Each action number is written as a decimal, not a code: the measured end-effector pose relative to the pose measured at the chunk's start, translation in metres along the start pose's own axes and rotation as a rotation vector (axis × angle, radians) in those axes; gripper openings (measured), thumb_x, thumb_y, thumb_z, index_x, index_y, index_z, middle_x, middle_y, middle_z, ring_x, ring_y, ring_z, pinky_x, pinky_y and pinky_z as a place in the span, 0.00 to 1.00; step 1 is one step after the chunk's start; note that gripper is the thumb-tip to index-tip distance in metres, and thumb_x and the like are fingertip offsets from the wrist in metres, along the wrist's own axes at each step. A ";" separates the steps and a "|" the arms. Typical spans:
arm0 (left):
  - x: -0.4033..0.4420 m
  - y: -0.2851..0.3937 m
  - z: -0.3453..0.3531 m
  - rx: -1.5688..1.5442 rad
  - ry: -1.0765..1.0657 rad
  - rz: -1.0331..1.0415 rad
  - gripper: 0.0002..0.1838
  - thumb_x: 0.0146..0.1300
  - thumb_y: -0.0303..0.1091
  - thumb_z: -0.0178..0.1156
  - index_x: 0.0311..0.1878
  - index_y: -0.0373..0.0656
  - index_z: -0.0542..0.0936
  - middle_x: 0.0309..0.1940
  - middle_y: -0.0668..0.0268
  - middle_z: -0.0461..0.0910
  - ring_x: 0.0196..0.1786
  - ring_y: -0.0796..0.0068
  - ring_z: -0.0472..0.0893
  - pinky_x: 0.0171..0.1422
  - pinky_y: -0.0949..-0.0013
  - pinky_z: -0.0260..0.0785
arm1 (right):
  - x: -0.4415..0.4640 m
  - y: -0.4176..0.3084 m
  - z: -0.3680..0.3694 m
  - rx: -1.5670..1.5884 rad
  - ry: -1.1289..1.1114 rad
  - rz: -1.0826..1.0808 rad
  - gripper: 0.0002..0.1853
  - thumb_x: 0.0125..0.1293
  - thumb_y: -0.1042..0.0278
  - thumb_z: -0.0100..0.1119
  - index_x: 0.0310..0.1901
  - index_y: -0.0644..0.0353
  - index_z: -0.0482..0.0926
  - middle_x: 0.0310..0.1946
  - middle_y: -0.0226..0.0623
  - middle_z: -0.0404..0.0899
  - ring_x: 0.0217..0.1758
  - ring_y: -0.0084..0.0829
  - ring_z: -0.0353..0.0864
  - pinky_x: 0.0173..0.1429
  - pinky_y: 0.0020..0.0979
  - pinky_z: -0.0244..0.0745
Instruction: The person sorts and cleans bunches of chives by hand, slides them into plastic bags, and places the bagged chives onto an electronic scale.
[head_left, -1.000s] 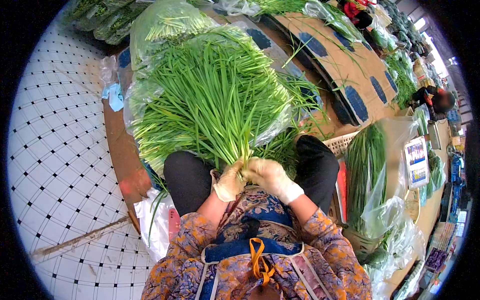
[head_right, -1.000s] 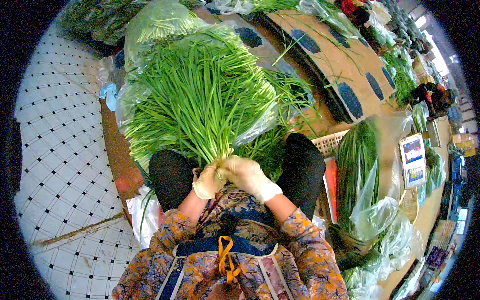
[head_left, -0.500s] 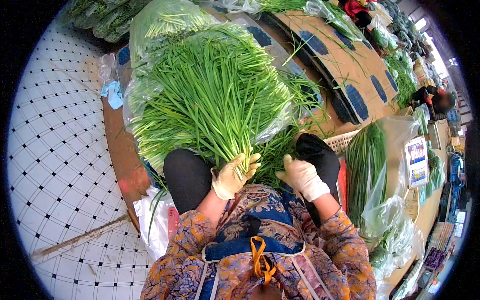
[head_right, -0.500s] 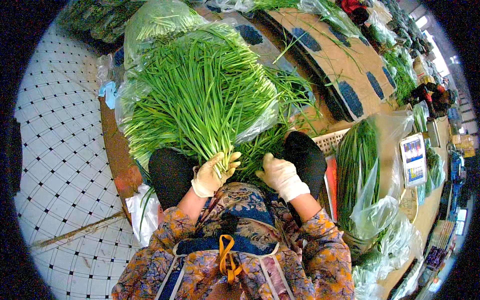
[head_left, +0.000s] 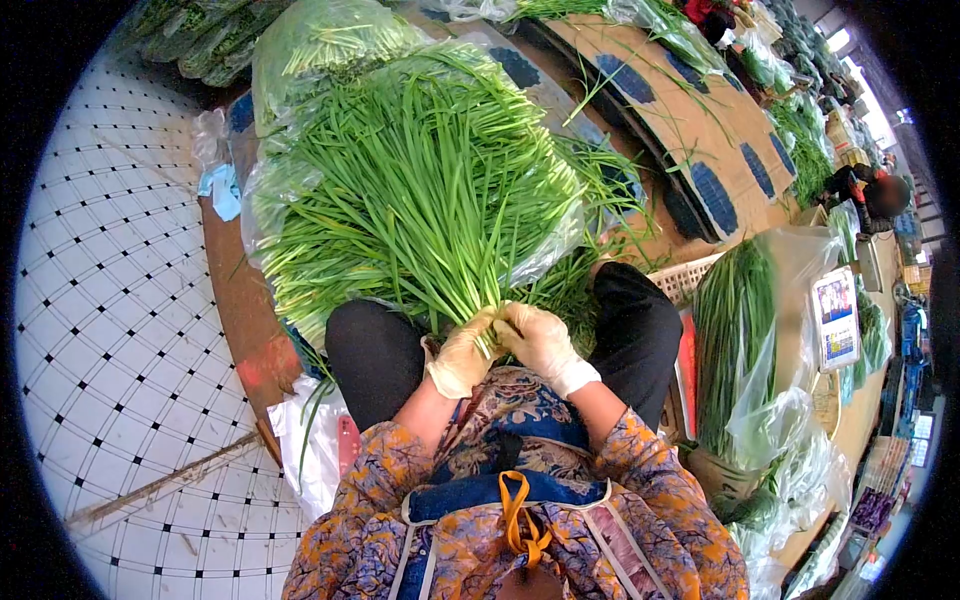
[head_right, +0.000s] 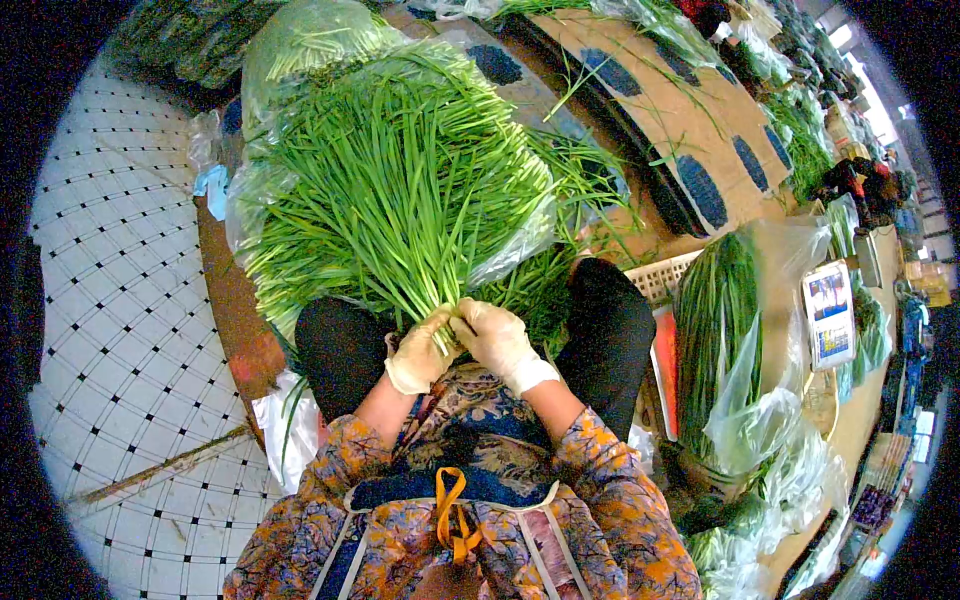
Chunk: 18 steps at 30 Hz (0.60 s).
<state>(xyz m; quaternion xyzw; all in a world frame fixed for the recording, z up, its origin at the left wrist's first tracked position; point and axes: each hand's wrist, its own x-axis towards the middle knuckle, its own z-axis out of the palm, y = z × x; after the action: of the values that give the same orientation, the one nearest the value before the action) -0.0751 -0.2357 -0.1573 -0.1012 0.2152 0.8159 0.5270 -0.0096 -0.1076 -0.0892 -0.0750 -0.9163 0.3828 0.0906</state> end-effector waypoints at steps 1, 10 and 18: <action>0.000 -0.001 0.007 0.088 0.082 0.035 0.15 0.64 0.35 0.52 0.51 0.39 0.73 0.43 0.63 0.78 0.48 0.66 0.76 0.54 0.60 0.70 | -0.003 -0.002 0.001 0.045 0.052 -0.073 0.07 0.58 0.65 0.57 0.30 0.59 0.72 0.24 0.41 0.74 0.28 0.44 0.75 0.32 0.37 0.71; -0.007 0.004 0.027 0.083 0.170 -0.003 0.15 0.63 0.32 0.54 0.51 0.36 0.72 0.34 0.59 0.80 0.35 0.67 0.82 0.37 0.69 0.79 | -0.002 0.025 -0.046 -0.531 -0.860 0.302 0.21 0.59 0.48 0.51 0.38 0.60 0.79 0.31 0.46 0.80 0.39 0.42 0.80 0.42 0.39 0.73; -0.011 0.001 0.024 0.144 0.246 0.029 0.09 0.61 0.29 0.56 0.44 0.42 0.74 0.32 0.66 0.77 0.28 0.77 0.75 0.31 0.74 0.71 | 0.059 0.008 0.010 -0.139 -0.140 0.340 0.17 0.60 0.53 0.53 0.35 0.62 0.77 0.27 0.49 0.78 0.37 0.49 0.77 0.42 0.40 0.70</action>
<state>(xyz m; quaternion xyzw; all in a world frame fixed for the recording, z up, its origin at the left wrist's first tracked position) -0.0701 -0.2345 -0.1312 -0.1591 0.3375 0.7872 0.4910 -0.0681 -0.0966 -0.0952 -0.2077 -0.9188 0.3327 -0.0447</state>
